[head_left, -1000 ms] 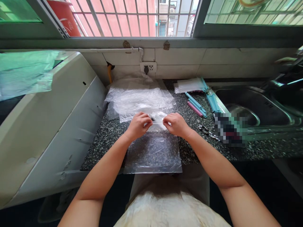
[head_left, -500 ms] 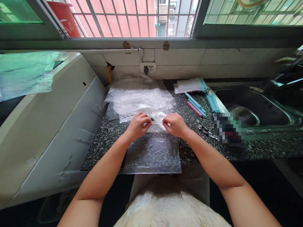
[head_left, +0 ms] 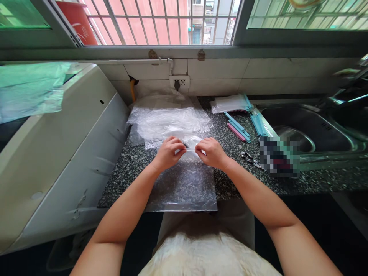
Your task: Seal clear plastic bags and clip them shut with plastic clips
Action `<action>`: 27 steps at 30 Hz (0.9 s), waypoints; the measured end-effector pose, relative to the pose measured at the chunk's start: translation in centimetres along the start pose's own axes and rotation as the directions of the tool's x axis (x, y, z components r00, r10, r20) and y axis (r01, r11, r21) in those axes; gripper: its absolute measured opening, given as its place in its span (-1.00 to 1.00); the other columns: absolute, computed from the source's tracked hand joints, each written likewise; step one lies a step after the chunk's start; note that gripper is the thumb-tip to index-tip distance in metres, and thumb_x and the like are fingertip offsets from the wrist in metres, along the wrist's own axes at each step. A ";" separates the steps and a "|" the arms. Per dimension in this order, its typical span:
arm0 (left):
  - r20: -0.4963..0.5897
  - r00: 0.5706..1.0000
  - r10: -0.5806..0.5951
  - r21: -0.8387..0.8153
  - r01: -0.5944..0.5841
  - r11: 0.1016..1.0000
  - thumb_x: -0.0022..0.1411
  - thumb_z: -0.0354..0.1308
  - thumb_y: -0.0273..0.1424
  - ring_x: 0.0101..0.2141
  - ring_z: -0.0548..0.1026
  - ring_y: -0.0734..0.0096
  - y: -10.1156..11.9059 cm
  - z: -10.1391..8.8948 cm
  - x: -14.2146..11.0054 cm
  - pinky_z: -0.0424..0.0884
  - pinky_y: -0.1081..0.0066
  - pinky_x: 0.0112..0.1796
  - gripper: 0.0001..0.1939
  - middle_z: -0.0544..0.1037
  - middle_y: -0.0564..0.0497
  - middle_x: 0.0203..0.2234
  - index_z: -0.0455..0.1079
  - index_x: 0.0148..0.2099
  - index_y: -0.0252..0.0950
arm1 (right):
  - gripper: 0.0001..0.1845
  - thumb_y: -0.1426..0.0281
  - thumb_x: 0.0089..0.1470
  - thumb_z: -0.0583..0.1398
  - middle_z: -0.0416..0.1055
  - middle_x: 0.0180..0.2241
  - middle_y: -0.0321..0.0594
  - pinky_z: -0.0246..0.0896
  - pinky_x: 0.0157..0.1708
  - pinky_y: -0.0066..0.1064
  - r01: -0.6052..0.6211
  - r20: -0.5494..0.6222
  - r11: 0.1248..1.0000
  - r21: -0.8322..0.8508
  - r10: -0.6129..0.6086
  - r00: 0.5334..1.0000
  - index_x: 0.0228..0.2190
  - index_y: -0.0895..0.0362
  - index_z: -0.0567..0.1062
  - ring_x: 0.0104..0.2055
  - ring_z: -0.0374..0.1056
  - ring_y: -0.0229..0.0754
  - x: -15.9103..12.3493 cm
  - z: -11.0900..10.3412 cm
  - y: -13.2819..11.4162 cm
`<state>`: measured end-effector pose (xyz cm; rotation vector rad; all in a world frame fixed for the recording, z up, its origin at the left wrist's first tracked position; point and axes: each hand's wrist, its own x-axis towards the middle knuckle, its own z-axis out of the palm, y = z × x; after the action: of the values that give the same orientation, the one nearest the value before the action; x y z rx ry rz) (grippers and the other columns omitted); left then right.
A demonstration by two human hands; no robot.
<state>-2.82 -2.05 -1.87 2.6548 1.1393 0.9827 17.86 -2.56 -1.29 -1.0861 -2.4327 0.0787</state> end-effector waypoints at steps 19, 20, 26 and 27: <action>0.011 1.000 -0.028 0.013 0.028 1.000 0.21 0.06 -0.37 -0.35 0.34 0.32 -0.3 -0.3 0.0 0.34 0.32 -0.27 -0.81 0.47 -0.03 -0.48 0.42 -0.41 -0.28 | -0.85 0.43 0.07 0.11 0.46 -0.46 -0.19 0.00 -0.31 -0.38 -0.022 -0.004 1.000 0.017 0.022 1.000 -0.45 0.15 0.48 -0.38 0.23 -0.19 0.0 -0.2 0.8; 0.012 1.000 -0.025 0.015 0.025 1.000 0.21 0.06 -0.37 -0.35 0.34 0.32 -0.3 -0.3 0.0 0.34 0.32 -0.27 -0.81 0.47 -0.03 -0.48 0.42 -0.41 -0.28 | -0.84 0.44 0.08 0.10 0.46 -0.47 -0.19 -0.01 -0.31 -0.38 -0.020 -0.004 1.000 0.010 0.020 1.000 -0.45 0.15 0.48 -0.38 0.23 -0.19 0.0 -0.2 0.8; 0.014 1.000 -0.021 0.018 0.021 1.000 0.21 0.07 -0.38 -0.35 0.34 0.31 -0.3 -0.2 -0.1 0.34 0.32 -0.27 -0.82 0.48 -0.04 -0.49 0.42 -0.41 -0.29 | -0.82 0.45 0.08 0.09 0.47 -0.46 -0.17 -0.01 -0.31 -0.37 -0.016 -0.009 1.000 -0.013 0.016 1.000 -0.46 0.16 0.48 -0.38 0.23 -0.18 0.0 -0.2 0.6; 0.020 0.999 -0.029 0.019 0.028 0.999 0.21 0.07 -0.38 -0.35 0.34 0.31 -0.3 -0.2 -0.1 0.33 0.32 -0.27 -0.82 0.48 -0.03 -0.49 0.42 -0.41 -0.28 | -0.82 0.45 0.08 0.09 0.46 -0.47 -0.17 -0.01 -0.31 -0.37 -0.016 -0.011 1.000 -0.016 0.016 1.000 -0.47 0.15 0.48 -0.38 0.23 -0.18 0.0 -0.2 0.5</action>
<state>-3.13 -1.91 -1.85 2.6488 1.1847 0.9426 18.29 -2.21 -1.27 -1.1098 -2.4190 0.0584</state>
